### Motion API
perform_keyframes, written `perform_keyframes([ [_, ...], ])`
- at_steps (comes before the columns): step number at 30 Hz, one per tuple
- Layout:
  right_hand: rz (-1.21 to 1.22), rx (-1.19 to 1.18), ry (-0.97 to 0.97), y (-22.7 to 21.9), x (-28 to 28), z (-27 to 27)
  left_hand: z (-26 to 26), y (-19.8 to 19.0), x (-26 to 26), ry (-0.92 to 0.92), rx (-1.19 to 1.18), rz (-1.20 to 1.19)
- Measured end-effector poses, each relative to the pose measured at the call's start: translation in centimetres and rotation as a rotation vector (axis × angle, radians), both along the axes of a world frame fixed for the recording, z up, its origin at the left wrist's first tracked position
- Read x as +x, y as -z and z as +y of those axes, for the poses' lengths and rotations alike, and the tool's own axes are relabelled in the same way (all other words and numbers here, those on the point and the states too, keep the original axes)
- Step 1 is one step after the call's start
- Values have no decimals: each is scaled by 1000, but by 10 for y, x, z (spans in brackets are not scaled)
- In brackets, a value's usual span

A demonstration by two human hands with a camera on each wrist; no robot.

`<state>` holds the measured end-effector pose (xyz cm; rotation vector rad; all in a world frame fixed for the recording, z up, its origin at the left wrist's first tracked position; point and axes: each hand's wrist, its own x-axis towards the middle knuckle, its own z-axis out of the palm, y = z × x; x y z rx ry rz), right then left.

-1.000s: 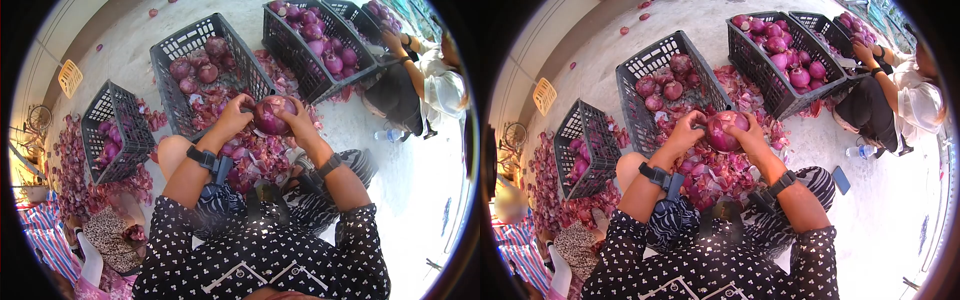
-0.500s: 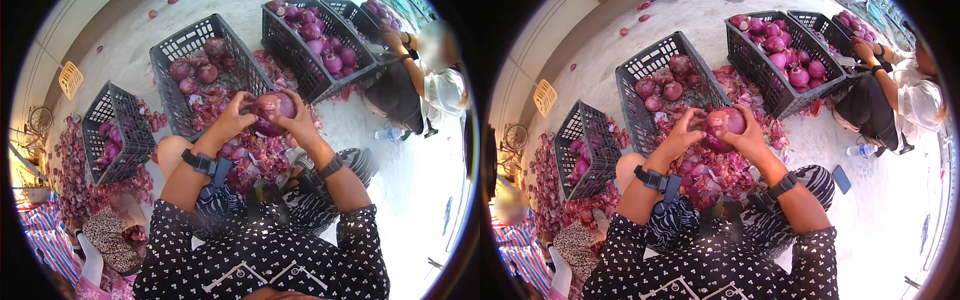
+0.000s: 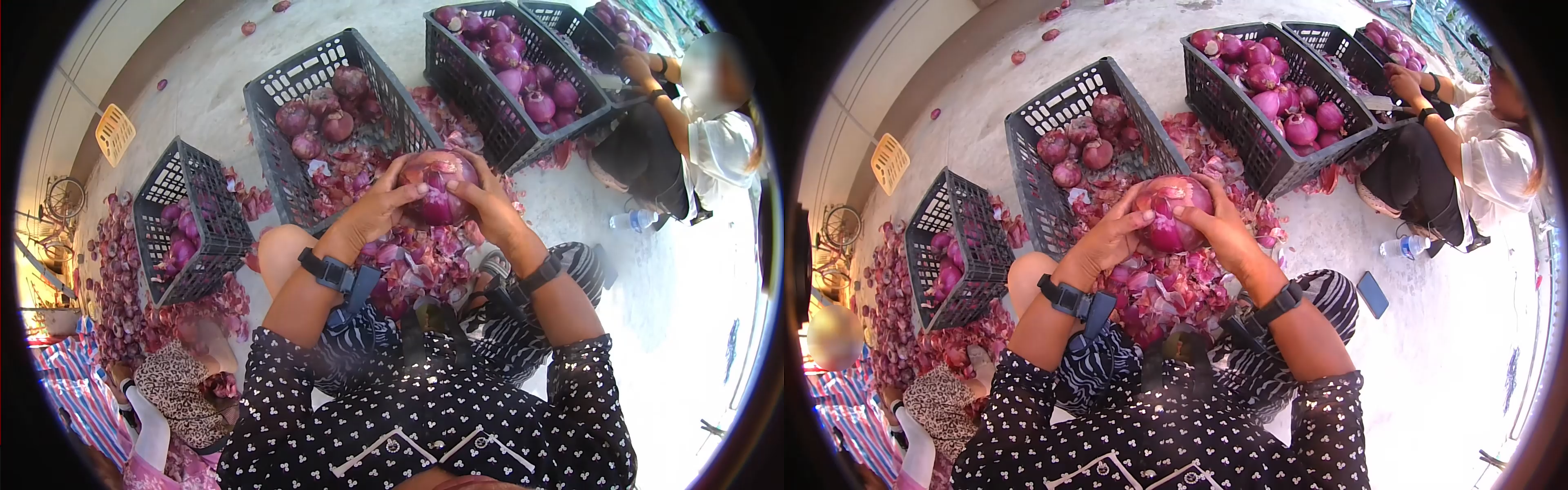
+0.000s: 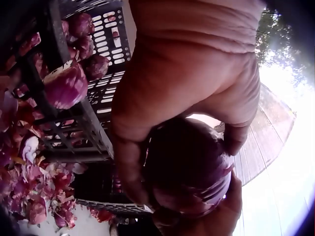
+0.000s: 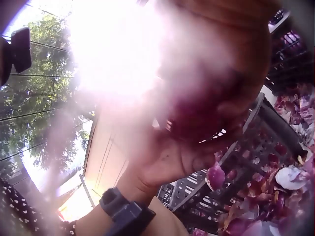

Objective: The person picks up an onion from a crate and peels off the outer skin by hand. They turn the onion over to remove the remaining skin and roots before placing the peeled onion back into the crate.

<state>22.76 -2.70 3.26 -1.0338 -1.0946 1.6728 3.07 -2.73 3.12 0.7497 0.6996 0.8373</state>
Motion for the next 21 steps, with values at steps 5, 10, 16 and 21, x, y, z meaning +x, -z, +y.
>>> perform_keyframes([
  [5,-55,85,-35,-11,-4,3,1,8,-3,-70,43,-52],
  [10,-170,222,-57,-22,-8,9,4,4,-1,-192,19,-115],
  [16,-666,600,56,-19,-4,14,3,8,-3,-266,117,50],
  [21,-667,594,26,-24,-6,12,4,13,1,-239,136,124],
])
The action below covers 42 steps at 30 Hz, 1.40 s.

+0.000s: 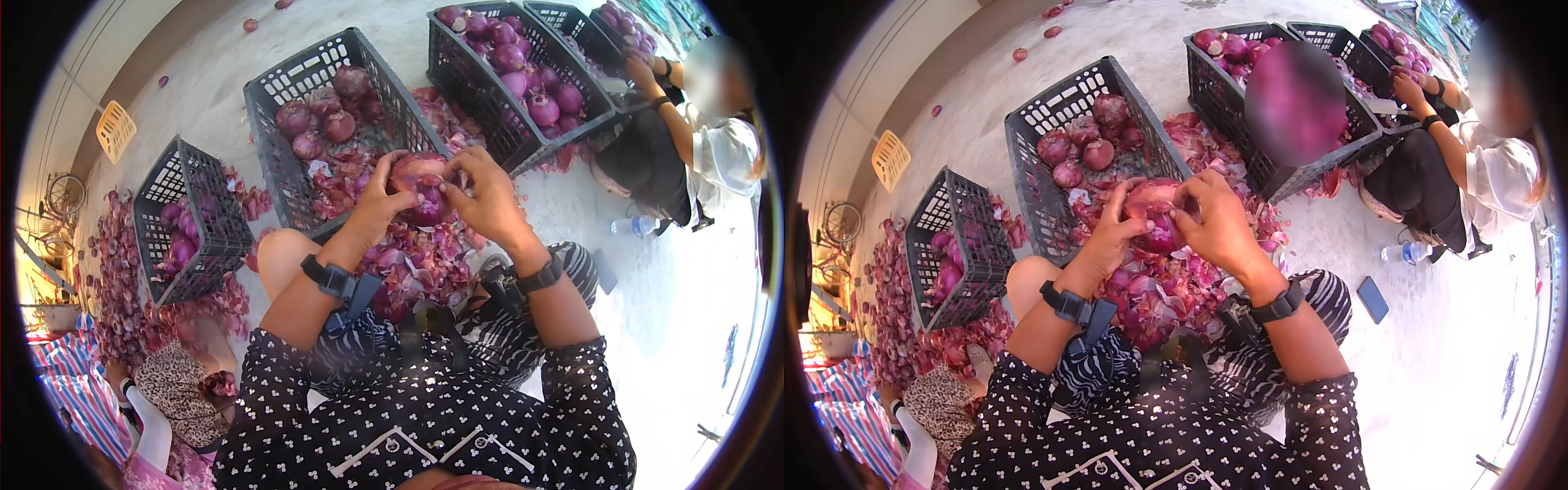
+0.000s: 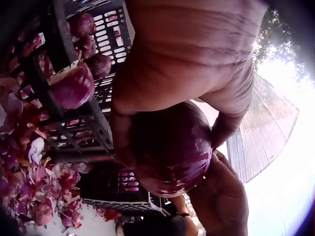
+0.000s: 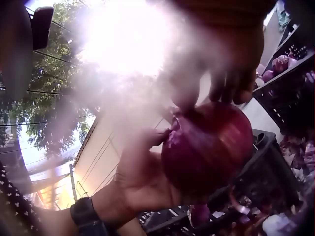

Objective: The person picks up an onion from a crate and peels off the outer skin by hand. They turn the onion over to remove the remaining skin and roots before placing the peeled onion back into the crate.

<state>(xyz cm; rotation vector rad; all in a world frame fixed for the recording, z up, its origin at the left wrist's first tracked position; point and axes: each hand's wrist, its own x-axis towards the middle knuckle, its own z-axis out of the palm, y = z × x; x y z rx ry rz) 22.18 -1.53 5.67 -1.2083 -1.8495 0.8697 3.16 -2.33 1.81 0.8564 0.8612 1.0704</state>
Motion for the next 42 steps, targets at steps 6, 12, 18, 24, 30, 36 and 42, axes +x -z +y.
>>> perform_keyframes([
  [6,15,45,93,4,-6,-6,4,-3,7,-36,72,165],
  [12,69,181,41,6,-12,-8,3,4,5,-70,180,400],
  [18,-22,428,-99,8,-15,-6,5,18,7,-135,288,562],
  [24,31,331,-156,2,-19,-10,1,25,19,-153,357,548],
  [30,478,-130,-44,9,-18,-7,-2,26,22,-68,169,294],
  [36,321,-97,116,-2,-7,-9,7,17,17,-144,-21,-14],
  [42,58,222,129,-1,-8,-11,2,1,18,-224,-78,-151],
])
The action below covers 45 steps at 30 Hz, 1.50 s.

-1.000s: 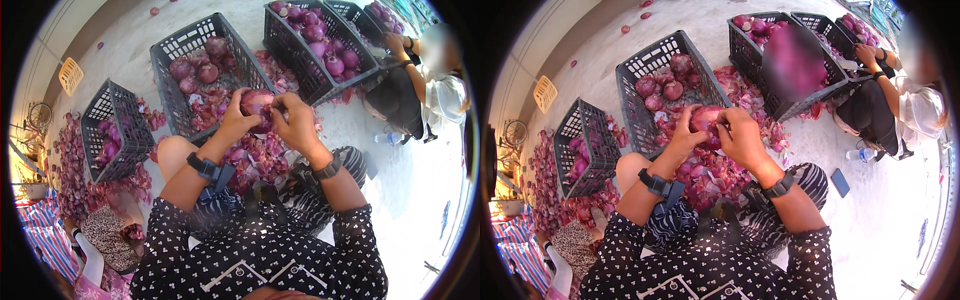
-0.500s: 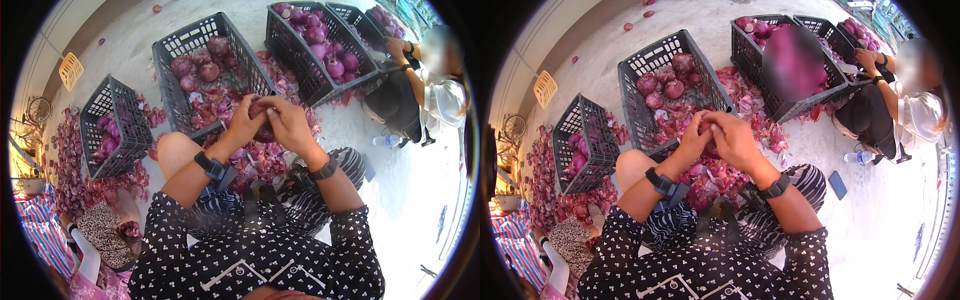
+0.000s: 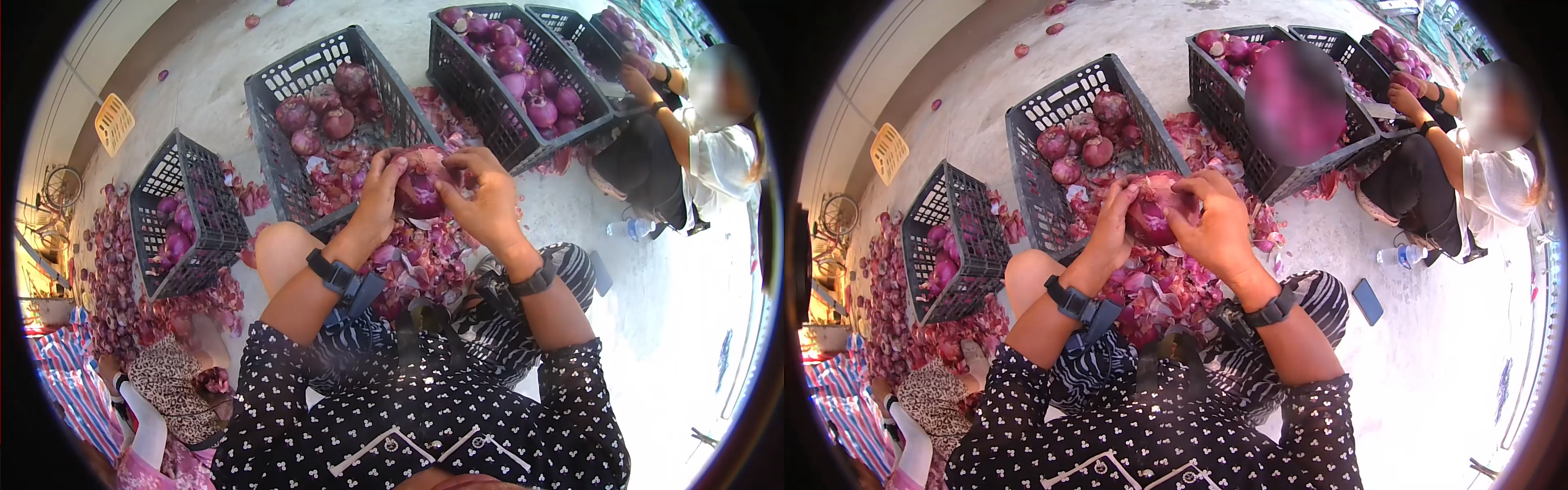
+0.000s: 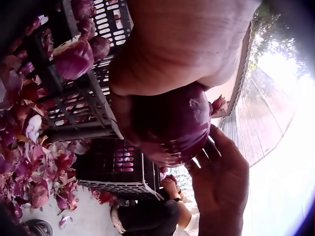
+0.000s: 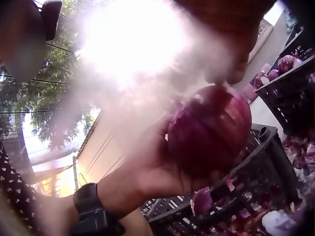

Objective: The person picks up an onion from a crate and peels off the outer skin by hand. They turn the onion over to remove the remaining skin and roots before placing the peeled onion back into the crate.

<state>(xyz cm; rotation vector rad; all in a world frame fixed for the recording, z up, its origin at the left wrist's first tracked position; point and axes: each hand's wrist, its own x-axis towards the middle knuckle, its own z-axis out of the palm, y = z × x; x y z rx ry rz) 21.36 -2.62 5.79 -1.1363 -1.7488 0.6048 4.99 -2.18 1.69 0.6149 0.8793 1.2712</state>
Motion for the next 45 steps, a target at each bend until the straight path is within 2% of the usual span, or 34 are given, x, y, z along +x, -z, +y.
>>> perform_keyframes([
  [2,-155,133,29,7,-2,1,1,8,-1,-12,45,51],
  [4,-149,150,35,9,-5,1,1,13,-1,-25,89,102],
  [6,-143,168,40,11,-8,1,0,14,2,-73,187,287],
  [8,-9,75,24,14,-10,1,-2,12,2,-79,167,269],
  [14,-4,124,-70,14,-4,6,0,16,-2,-70,184,266],
  [24,56,4,34,11,-7,2,1,14,0,-97,254,326],
  [26,170,-105,27,15,-6,2,1,15,0,-103,269,343],
  [28,163,-128,20,13,-5,2,1,14,0,-110,288,360],
  [30,154,-146,11,10,-3,1,-2,10,-2,-9,166,119],
  [31,112,-110,-9,7,-2,0,-3,6,-3,-12,174,118],
  [33,70,-65,-29,4,-1,0,-5,-4,-4,147,80,64],
  [40,154,-130,-37,15,1,1,-2,1,-7,112,95,97],
  [42,471,-417,-31,17,1,3,-2,-4,-6,85,106,38],
  [45,503,-360,-40,13,1,5,-4,-9,-6,50,100,-65],
])
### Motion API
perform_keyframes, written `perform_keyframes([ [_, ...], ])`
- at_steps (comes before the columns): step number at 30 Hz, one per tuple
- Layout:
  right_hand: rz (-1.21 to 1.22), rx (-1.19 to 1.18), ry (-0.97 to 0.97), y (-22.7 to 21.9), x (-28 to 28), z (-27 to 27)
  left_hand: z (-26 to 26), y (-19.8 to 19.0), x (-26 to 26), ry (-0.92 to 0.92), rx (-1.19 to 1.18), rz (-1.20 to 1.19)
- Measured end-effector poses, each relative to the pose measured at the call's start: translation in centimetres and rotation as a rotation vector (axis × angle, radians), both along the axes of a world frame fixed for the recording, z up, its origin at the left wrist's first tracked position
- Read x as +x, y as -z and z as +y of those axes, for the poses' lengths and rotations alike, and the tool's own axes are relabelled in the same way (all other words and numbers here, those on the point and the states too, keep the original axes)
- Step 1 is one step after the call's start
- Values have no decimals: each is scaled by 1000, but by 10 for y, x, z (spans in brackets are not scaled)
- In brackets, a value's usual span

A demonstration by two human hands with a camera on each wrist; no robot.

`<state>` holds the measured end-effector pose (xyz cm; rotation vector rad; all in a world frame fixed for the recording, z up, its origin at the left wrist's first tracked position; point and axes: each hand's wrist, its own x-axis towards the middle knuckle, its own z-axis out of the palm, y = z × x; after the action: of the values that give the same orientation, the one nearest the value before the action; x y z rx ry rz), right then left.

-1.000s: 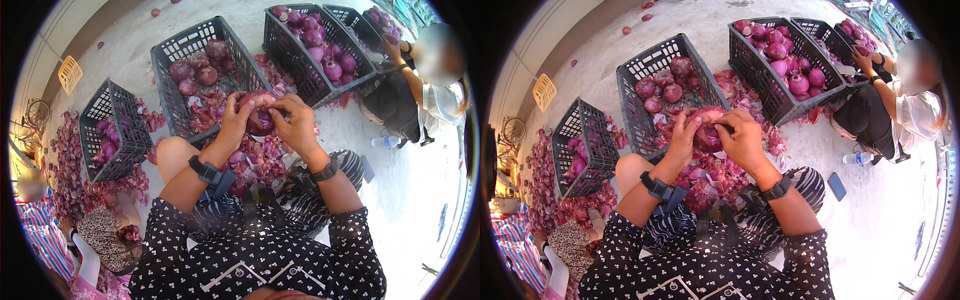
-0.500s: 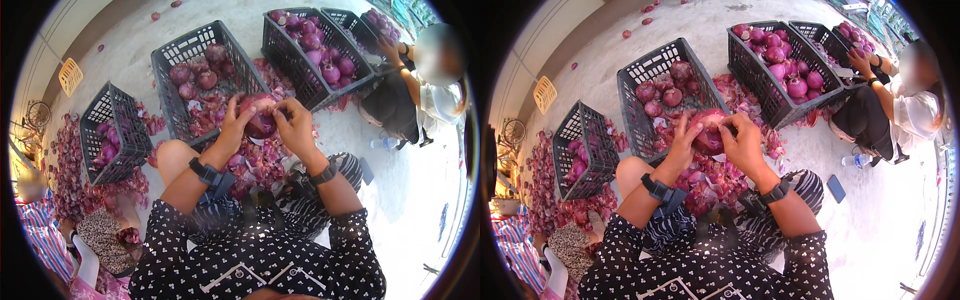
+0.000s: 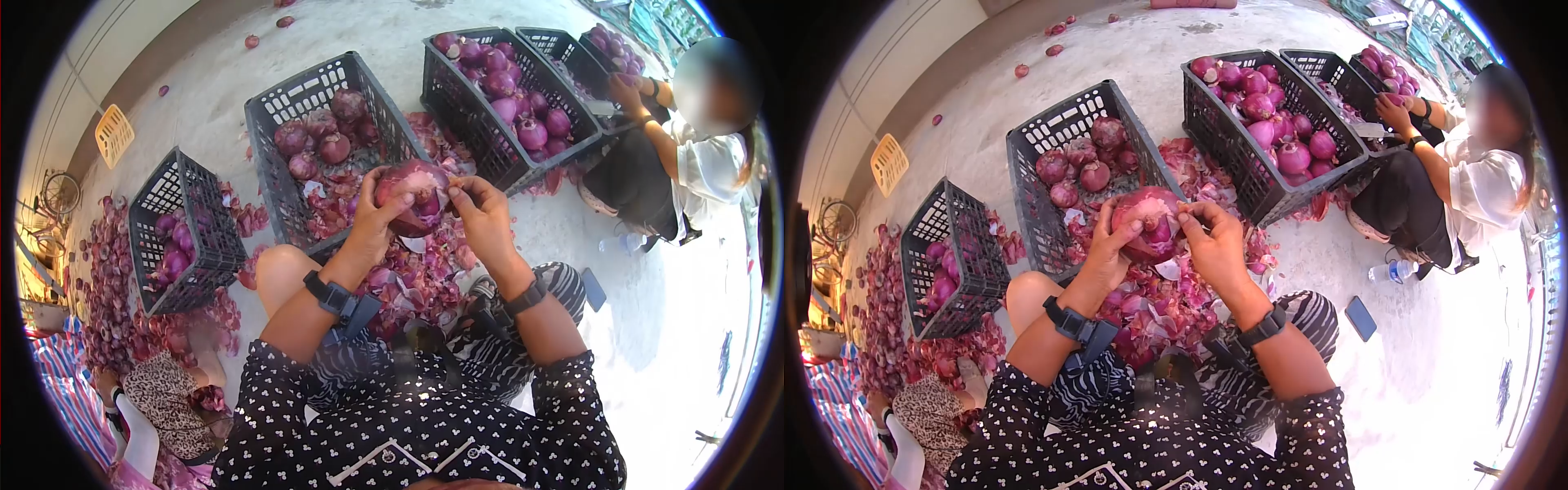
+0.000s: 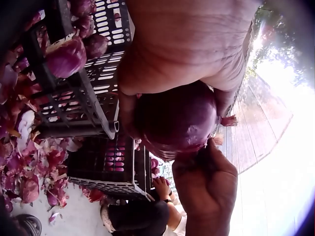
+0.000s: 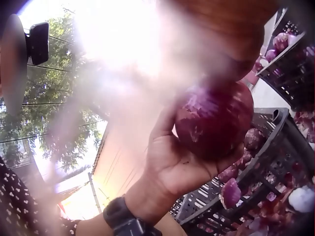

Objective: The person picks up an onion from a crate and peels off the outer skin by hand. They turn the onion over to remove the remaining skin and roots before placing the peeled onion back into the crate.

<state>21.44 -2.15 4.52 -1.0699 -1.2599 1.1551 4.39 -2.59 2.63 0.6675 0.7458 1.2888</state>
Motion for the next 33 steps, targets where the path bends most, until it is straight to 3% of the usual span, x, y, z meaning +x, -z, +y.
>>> perform_keyframes([
  [6,248,-194,-2,6,0,3,1,1,1,-46,-24,-121],
  [16,576,-296,4,2,-1,5,4,5,0,-92,-9,-157],
  [18,691,-332,164,-1,3,11,7,1,-6,-48,-22,-245],
  [19,729,-267,162,3,12,17,8,-2,-10,-6,-34,-334],
  [22,808,-155,212,2,38,26,13,-9,-30,-80,-119,-258],
  [25,280,-256,178,-6,41,19,16,-9,-38,-120,-155,-259],
  [26,281,-257,178,-5,37,15,16,-8,-39,-132,-194,-285],
  [28,-525,13,-296,-3,33,8,14,-10,-33,-144,-238,-286],
  [29,-525,10,-293,-5,29,5,13,-8,-31,-109,-231,-273],
  [31,-864,-65,-382,-11,21,1,10,-10,-26,-3,-122,-253],
  [33,-771,-57,-294,-12,19,1,10,-9,-21,32,-80,-264],
])
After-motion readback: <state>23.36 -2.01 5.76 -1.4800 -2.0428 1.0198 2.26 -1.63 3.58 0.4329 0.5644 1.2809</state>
